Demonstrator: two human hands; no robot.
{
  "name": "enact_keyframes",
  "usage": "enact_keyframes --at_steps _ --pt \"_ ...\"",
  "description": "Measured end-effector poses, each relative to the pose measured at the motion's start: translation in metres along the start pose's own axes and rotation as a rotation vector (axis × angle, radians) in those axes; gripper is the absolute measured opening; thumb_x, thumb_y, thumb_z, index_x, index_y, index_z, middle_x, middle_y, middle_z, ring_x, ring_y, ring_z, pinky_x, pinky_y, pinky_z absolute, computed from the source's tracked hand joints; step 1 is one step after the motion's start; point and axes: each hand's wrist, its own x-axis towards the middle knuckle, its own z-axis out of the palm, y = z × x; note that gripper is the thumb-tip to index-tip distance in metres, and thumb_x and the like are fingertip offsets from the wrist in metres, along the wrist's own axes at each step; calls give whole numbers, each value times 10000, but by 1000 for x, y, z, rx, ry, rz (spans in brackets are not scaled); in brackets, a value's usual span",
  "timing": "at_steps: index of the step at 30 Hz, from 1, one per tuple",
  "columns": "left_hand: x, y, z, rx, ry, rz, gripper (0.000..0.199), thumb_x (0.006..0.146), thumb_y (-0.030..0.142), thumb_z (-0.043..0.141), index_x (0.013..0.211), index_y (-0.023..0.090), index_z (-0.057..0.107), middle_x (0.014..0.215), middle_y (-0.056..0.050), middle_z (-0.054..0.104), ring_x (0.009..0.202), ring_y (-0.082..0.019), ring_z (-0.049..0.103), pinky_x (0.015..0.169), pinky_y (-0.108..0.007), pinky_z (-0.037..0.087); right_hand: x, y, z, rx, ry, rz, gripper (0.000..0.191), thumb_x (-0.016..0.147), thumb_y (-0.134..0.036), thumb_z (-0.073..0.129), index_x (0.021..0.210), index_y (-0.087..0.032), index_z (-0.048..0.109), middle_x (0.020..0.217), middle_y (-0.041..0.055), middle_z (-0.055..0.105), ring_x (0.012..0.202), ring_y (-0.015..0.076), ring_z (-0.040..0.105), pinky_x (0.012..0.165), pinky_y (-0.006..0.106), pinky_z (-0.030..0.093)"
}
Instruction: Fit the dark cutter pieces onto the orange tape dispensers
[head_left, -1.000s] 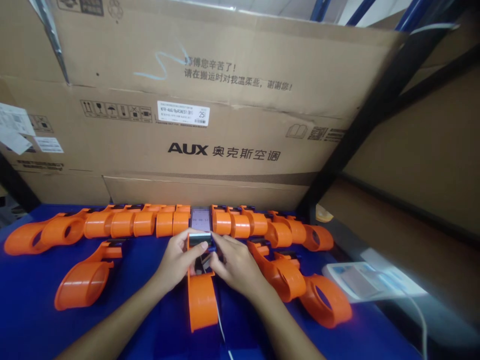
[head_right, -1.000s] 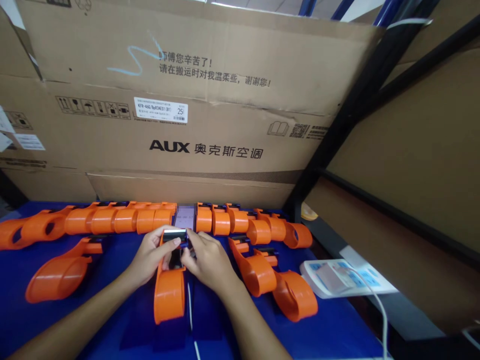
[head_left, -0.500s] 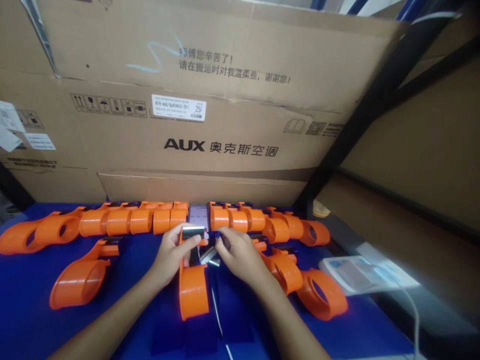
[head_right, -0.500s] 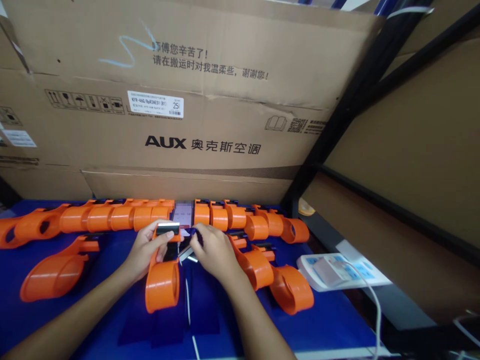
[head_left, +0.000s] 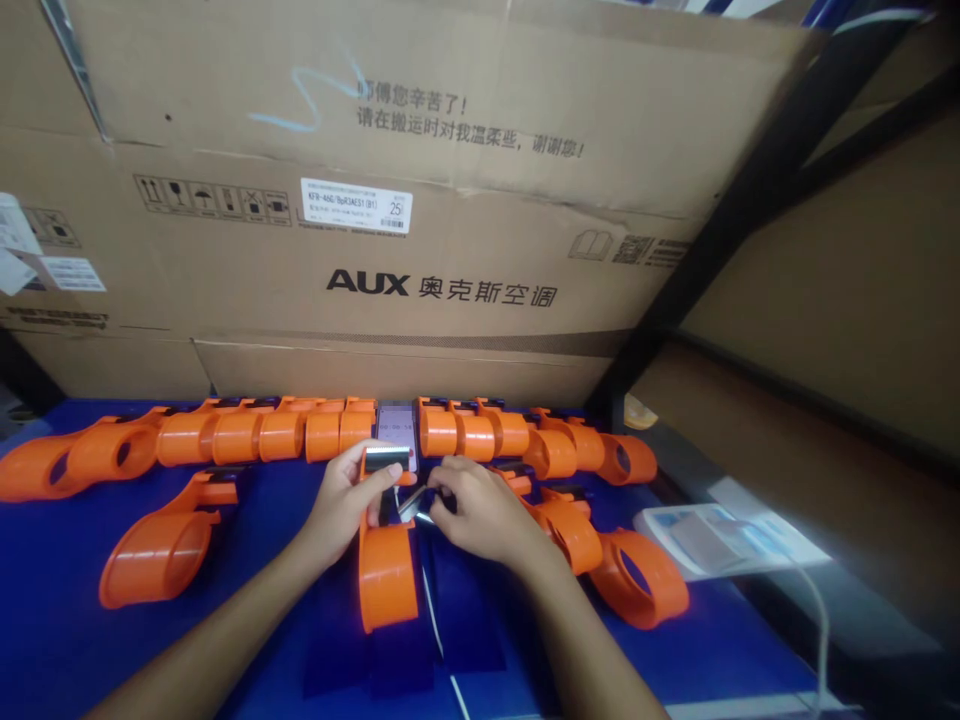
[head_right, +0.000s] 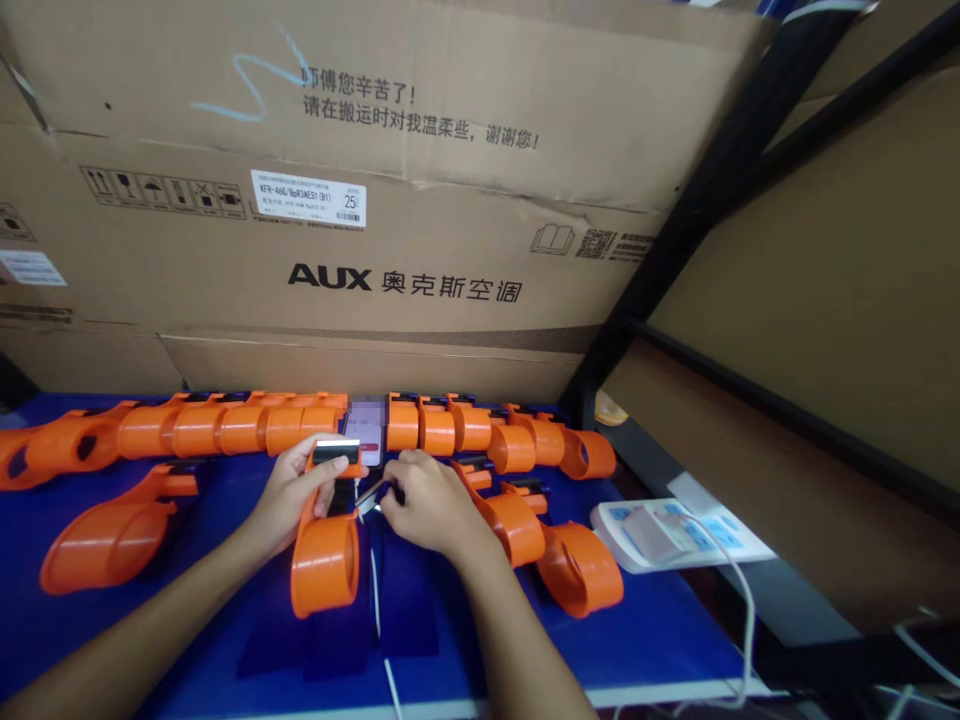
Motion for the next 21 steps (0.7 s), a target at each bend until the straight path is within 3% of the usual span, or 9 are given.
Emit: enact_keyframes --at_steps 4,14,17,21 --pt "0 0 0 -7 -2 -11 318 780 382 813 1014 195 707 466 80 531 349 -88 443 399 -207 363 -2 1 2 -28 -11 21 117 819 -112 630 881 -198 678 918 43 662 875 199 626 757 291 471" --pt "0 1 0 6 -21 6 311 808 400 806 1027 204 702 493 85 513 361 -81 443 410 -208 374 2 4 2 12 -5 50 202 846 -86 606 989 -203 691 940 40 689 829 180 640 733 277 488" --pt "-1 1 0 26 -12 11 347 816 405 801 1076 198 702 539 68 564 363 -74 446 393 -202 356 2 2 1 55 54 26 205 868 -81 587 995 -203 692 962 45 703 879 190 662 782 295 517" --pt "-1 1 0 37 -27 0 375 825 413 796 1108 189 697 539 66 571 365 -78 462 394 -197 364 2 -2 2 176 240 -35 177 973 -161 550 1072 -209 688 1017 68 716 953 215 681 849 346 552"
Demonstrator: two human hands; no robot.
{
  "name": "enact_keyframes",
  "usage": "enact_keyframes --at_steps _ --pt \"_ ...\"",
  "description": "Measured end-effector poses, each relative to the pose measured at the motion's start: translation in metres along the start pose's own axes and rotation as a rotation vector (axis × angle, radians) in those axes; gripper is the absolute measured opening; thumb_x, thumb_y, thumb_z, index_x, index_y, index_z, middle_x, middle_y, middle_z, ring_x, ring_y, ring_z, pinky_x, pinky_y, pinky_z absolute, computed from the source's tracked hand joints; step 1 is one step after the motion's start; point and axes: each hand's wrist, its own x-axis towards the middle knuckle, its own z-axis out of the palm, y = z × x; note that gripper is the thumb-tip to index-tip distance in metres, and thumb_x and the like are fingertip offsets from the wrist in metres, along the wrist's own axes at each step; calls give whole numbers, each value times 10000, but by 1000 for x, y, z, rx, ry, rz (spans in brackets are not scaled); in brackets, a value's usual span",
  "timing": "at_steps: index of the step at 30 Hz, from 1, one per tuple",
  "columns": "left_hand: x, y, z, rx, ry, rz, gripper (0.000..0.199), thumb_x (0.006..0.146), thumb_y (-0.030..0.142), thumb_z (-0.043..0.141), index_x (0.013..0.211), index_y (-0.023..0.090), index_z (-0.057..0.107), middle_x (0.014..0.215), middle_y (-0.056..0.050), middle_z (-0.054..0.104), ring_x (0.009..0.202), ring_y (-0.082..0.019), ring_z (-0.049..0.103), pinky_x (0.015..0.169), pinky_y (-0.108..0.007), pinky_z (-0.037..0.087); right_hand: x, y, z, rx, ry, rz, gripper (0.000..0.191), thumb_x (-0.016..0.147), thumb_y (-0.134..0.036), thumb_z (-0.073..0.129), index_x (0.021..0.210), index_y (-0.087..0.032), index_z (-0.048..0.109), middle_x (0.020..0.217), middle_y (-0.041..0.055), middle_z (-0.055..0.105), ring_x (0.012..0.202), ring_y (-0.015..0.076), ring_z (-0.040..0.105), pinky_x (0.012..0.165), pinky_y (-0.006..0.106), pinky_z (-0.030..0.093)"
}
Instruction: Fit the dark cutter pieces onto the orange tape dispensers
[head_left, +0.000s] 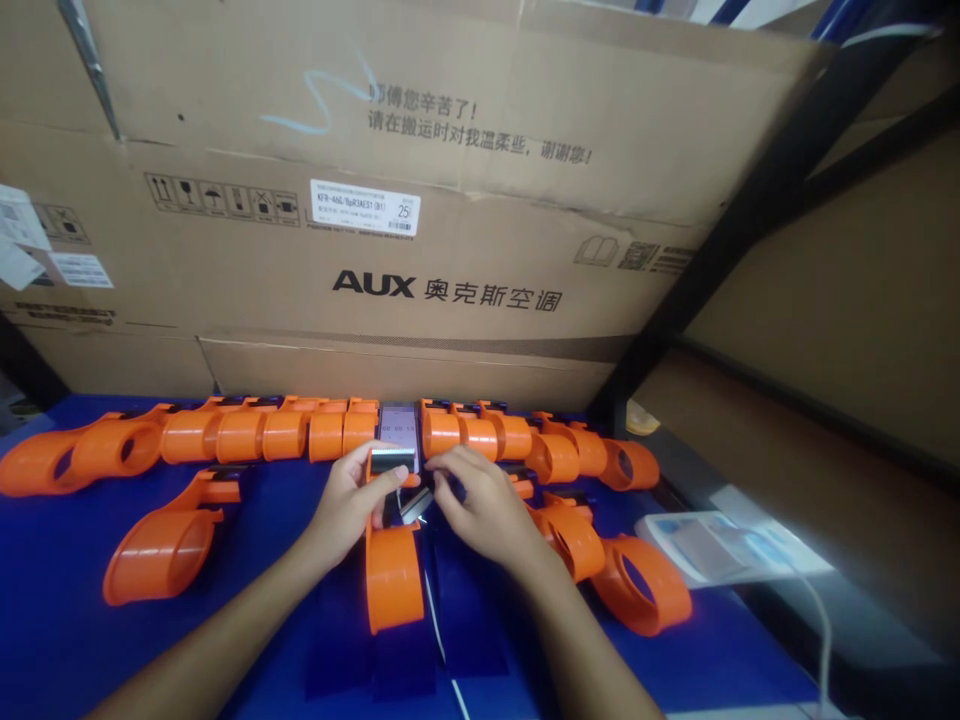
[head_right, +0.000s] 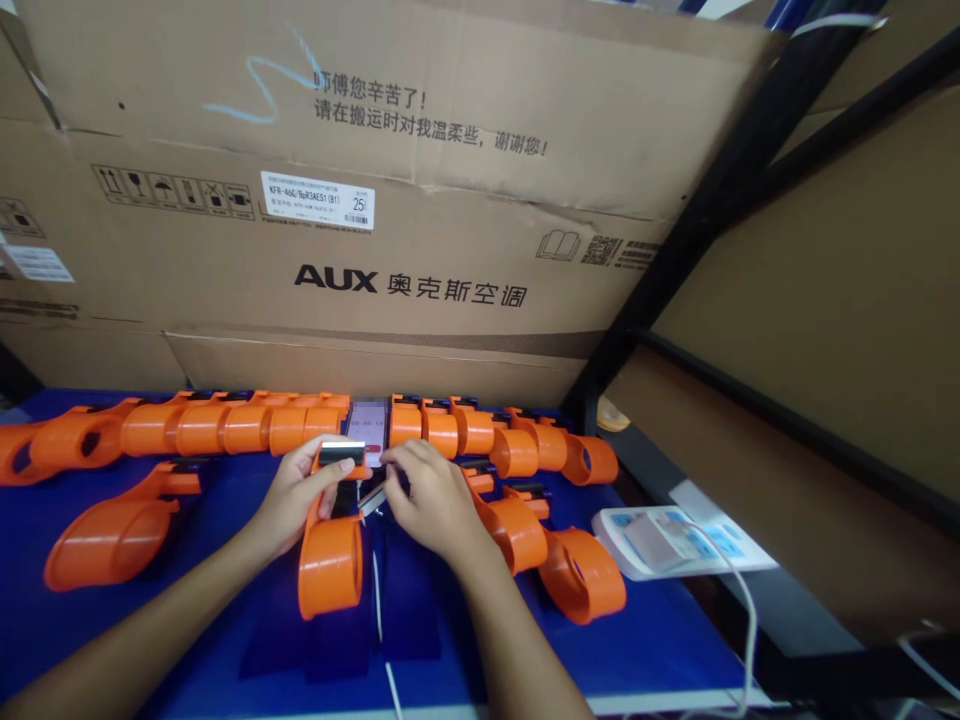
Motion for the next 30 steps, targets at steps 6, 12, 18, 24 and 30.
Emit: enact_keyframes --at_steps 6,12,18,24,30 --pt "2 -1 1 -20 -12 9 332 841 412 777 1082 196 700 560 75 577 368 -69 462 393 -185 358 -2 -9 10 168 57 -129 377 1021 -226 555 1396 -252 581 1165 95 702 1040 231 691 906 376 578" --pt "2 -1 1 -77 -22 -14 333 840 422 781 1059 185 700 532 83 550 363 -62 422 385 -182 325 -2 -9 16 170 46 -100 377 1031 -241 553 1403 -287 589 1240 81 701 1107 240 689 951 391 578" --pt "5 1 0 -171 31 -62 349 831 460 781 1018 181 686 457 89 515 335 -60 380 377 -188 279 -2 -9 14 169 156 14 297 1007 -257 590 1298 -252 647 1076 73 738 889 223 707 819 360 592" --pt "7 2 -1 -186 99 -42 370 816 453 794 1045 184 685 530 65 607 335 -49 378 374 -191 286 0 -2 9 69 221 94 201 978 -257 600 1164 -225 670 1011 78 735 871 238 691 800 368 567" --pt "3 2 0 -151 65 -14 400 827 455 790 1099 182 683 545 56 617 351 -69 414 385 -204 330 1 6 13 -40 61 50 165 970 -232 588 1121 -226 655 1087 91 730 991 266 675 877 410 546"
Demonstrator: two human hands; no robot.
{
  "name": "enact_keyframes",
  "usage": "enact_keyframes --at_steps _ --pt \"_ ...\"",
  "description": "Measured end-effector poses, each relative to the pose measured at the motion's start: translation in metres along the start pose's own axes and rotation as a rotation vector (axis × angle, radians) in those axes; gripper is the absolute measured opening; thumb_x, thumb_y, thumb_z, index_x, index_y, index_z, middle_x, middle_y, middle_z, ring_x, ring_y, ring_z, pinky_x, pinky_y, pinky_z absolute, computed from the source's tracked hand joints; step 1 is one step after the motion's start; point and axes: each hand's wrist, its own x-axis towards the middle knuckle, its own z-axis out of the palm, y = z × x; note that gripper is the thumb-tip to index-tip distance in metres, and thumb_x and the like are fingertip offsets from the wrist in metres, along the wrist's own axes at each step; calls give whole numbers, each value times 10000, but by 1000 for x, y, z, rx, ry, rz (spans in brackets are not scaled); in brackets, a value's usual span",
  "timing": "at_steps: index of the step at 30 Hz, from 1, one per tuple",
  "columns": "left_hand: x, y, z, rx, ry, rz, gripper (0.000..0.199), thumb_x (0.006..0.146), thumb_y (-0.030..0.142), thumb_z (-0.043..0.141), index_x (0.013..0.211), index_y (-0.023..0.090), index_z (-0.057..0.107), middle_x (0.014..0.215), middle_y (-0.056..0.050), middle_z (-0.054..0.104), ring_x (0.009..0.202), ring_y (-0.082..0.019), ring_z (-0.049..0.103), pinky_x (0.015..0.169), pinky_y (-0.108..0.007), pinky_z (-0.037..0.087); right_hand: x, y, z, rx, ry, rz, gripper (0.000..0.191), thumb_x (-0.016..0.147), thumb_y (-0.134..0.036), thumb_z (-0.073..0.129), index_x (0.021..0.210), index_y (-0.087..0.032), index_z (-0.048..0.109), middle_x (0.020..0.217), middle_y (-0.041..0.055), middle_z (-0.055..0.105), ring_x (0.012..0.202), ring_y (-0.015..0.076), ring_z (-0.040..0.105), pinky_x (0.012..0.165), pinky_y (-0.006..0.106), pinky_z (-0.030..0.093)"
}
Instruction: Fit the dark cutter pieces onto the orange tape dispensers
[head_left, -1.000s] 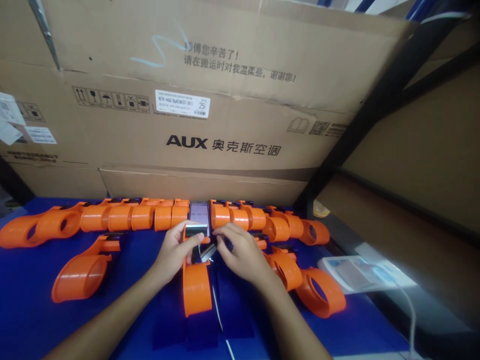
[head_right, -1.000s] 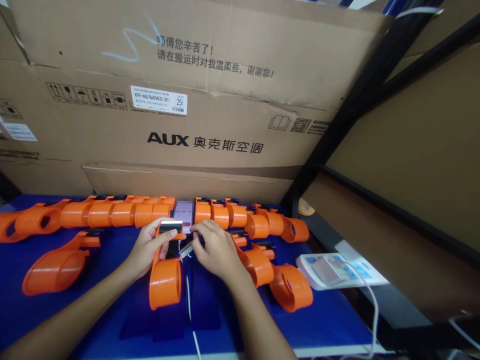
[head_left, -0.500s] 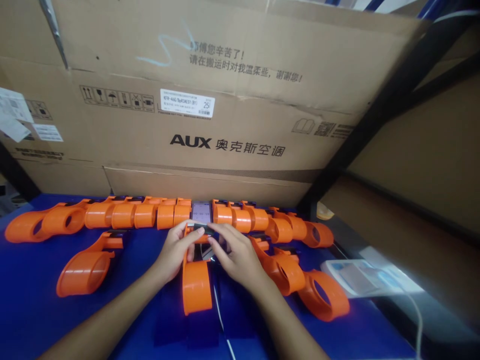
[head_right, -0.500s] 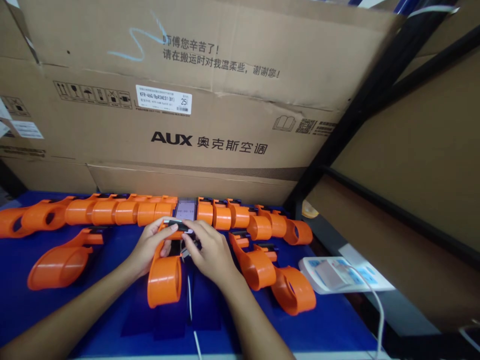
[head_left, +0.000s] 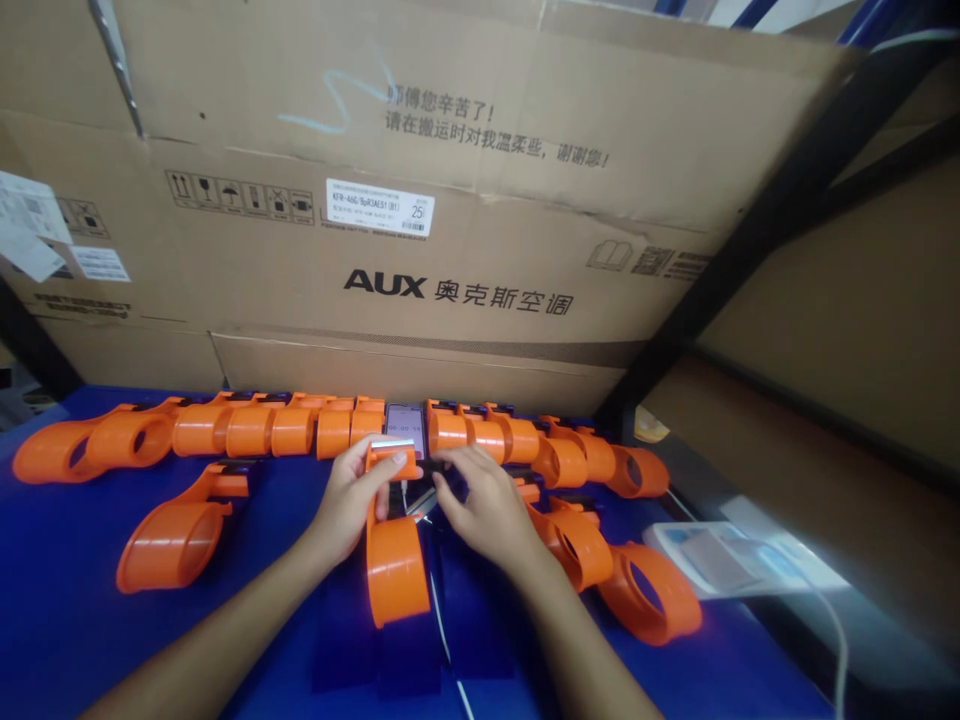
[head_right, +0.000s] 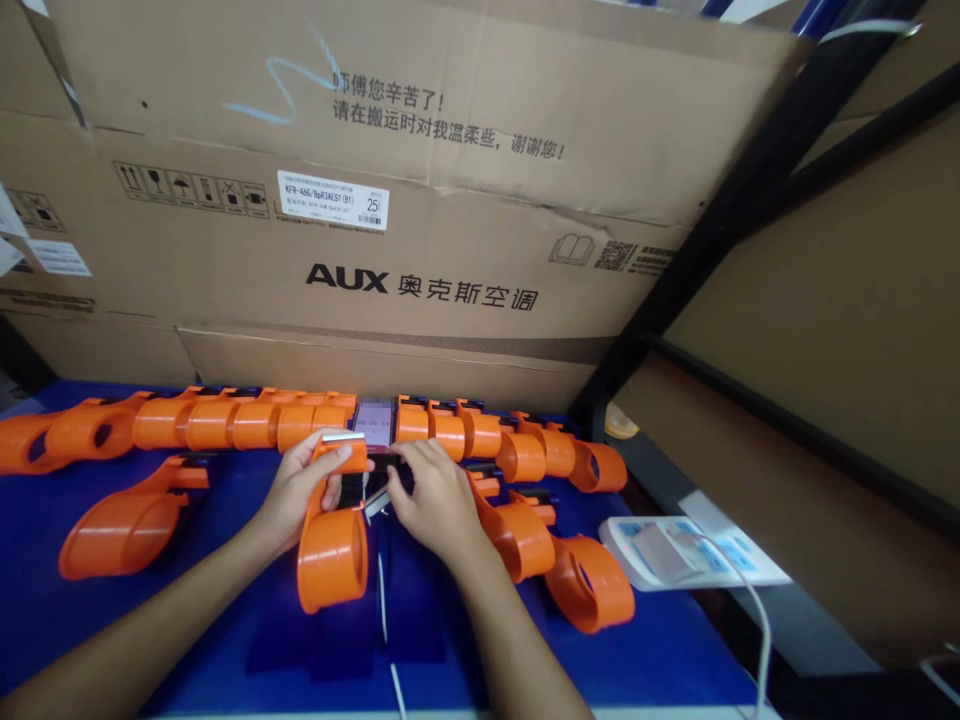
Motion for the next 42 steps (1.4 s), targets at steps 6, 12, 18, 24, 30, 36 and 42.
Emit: enact_keyframes --at_steps 6,12,18,24,30,36,42 --pt "-3 0 1 53 -47 18 369 851 461 766 1084 186 688 476 87 528 359 -78 411 392 -198 328 0 0 6 -44 -151 -63 146 969 -199 590 1092 -228 663 1086 87 707 1004 256 646 896 416 535" --pt "-4 0 1 55 -41 11 364 849 467 765 1063 182 692 503 72 558 371 -77 424 400 -195 342 -1 4 9 -62 -190 -86 133 947 -168 612 1060 -220 661 1065 89 675 999 254 623 906 422 528" --pt "-3 0 3 44 -50 0 341 832 454 777 1020 184 690 511 81 541 369 -72 414 392 -188 343 -2 4 9 -31 -200 -77 126 940 -159 622 1046 -217 658 1069 84 665 990 245 624 913 414 534" --pt "-2 -1 3 63 -51 3 332 832 458 773 1004 186 695 575 52 608 375 -71 421 392 -196 355 -2 1 7 6 -169 -83 142 937 -164 631 1060 -222 673 1053 81 678 978 250 635 913 436 538" --pt "-3 0 3 127 -83 -6 380 823 455 779 1076 184 701 517 65 567 357 -88 442 384 -203 355 1 -5 -1 148 -3 -37 192 1011 -203 545 1151 -234 672 1105 92 698 1070 262 645 948 429 531" --pt "-8 1 8 160 -107 -10 400 827 468 784 1102 199 676 512 82 551 354 -81 446 398 -196 366 1 -13 -3 356 29 18 175 1024 -296 579 1145 -237 690 1004 57 712 911 212 667 830 345 547" --pt "-13 0 11 163 -124 -50 464 820 483 794 1164 211 641 559 74 590 351 -80 459 380 -192 351 0 -19 3 537 25 145 199 1010 -374 590 1032 -210 700 835 11 667 694 156 591 646 274 510"
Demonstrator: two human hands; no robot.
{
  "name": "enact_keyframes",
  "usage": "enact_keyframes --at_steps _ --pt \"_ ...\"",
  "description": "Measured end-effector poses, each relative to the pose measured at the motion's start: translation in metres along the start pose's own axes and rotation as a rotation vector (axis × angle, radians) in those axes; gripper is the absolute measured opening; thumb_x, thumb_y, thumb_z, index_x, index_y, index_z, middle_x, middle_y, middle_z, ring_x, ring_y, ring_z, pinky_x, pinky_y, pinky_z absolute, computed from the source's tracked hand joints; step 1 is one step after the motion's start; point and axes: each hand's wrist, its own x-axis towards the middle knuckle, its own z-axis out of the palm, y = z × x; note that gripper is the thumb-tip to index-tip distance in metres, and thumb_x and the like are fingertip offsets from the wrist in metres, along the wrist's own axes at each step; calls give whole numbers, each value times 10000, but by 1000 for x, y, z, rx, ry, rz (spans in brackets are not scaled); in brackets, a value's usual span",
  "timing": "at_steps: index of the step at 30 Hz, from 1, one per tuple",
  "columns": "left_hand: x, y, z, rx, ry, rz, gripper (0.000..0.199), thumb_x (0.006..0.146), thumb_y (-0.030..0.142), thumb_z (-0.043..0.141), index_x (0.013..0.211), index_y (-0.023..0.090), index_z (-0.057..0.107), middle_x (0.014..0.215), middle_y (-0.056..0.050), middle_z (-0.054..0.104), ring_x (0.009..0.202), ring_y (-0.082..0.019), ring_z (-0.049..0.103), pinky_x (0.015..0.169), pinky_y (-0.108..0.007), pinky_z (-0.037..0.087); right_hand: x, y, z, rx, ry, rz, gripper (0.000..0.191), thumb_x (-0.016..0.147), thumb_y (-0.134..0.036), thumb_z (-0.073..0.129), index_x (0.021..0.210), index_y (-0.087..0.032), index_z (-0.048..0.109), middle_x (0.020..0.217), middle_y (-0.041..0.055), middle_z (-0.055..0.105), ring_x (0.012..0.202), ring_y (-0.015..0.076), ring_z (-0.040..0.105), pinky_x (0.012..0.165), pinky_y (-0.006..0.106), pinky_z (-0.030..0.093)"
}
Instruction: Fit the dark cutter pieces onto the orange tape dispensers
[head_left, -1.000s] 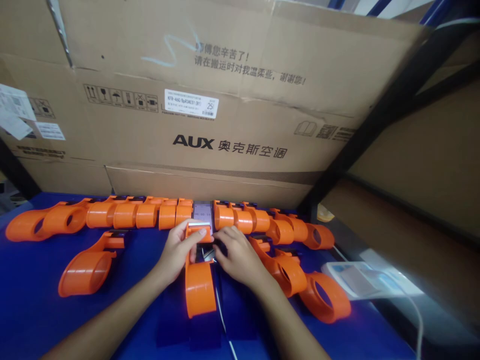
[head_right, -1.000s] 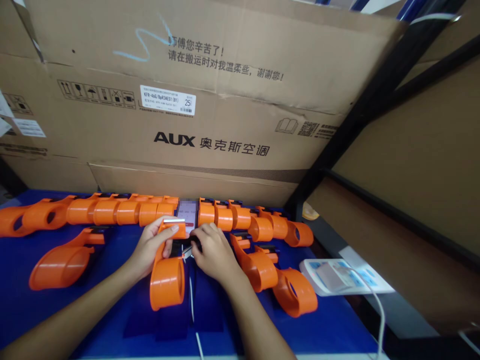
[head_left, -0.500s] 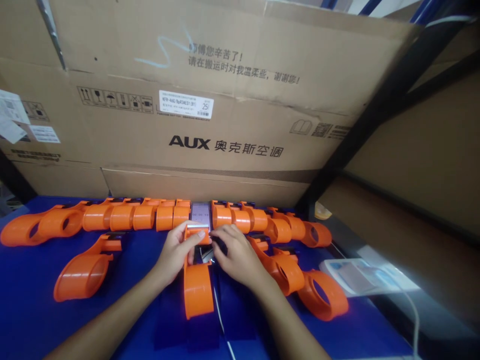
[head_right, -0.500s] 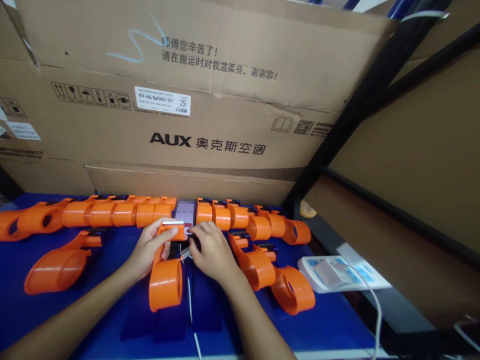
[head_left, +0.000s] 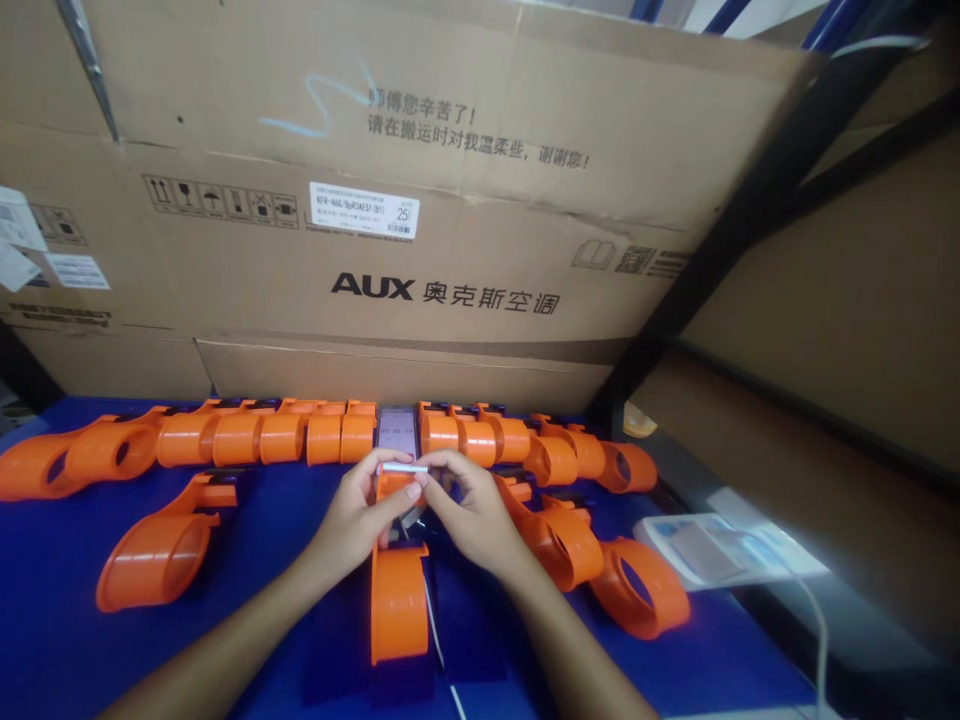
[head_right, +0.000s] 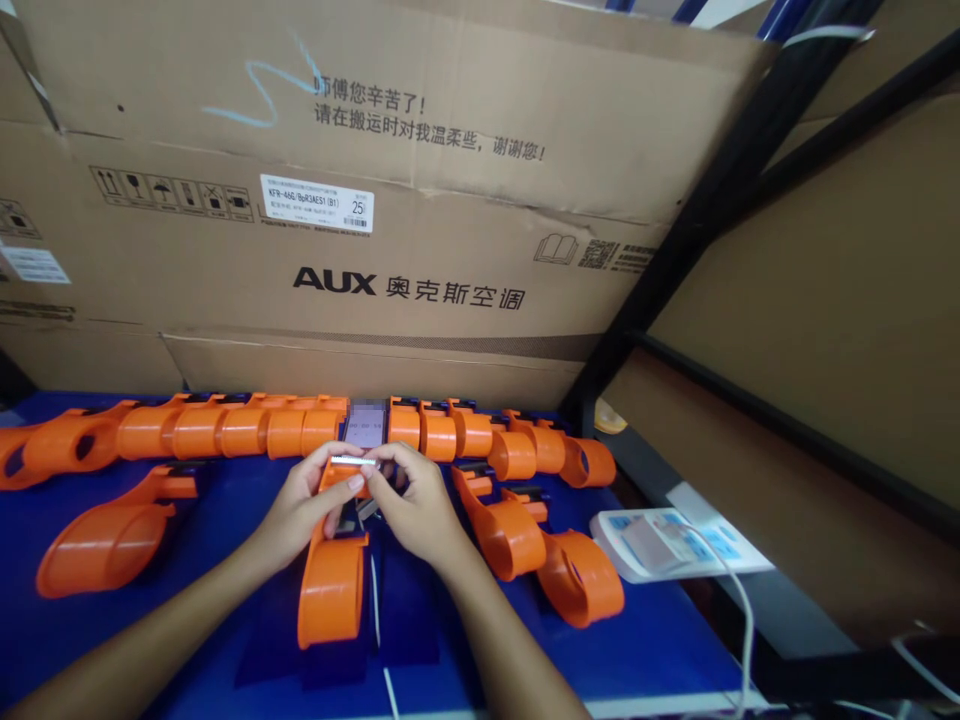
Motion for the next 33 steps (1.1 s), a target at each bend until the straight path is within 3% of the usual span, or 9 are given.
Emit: enact_keyframes --at_steps 5,13,19,26,33 --pt "-3 2 3 -3 -9 1 470 814 465 803 1173 216 628 648 59 617 366 -66 455 373 -186 357 -1 -2 1 52 18 42 187 982 -376 631 1005 -207 707 846 14 677 708 160 601 658 281 517" --pt "-5 7 6 -39 4 5 420 819 454 799 1124 210 645 616 67 583 398 -65 428 386 -175 351 -2 -1 0 55 15 65 221 993 -405 629 1032 -207 720 830 14 708 687 165 637 646 288 542" --pt "-7 11 7 -30 8 35 385 834 438 786 1107 202 655 675 44 622 420 -62 450 397 -175 356 -1 -1 0 162 -7 92 224 999 -413 629 1038 -204 698 860 30 724 732 185 692 685 308 590" --pt "-4 12 6 -56 13 43 381 824 436 794 1087 196 657 613 54 604 424 -75 446 406 -179 338 -1 -2 1 264 5 114 210 1010 -415 612 1028 -209 645 874 26 715 763 186 706 674 290 589" --pt "5 7 -7 -19 53 73 394 840 453 775 1118 204 650 493 94 507 377 -77 399 414 -197 311 1 1 -2 235 135 96 183 983 -398 642 1016 -218 641 891 36 720 779 182 685 704 288 557"
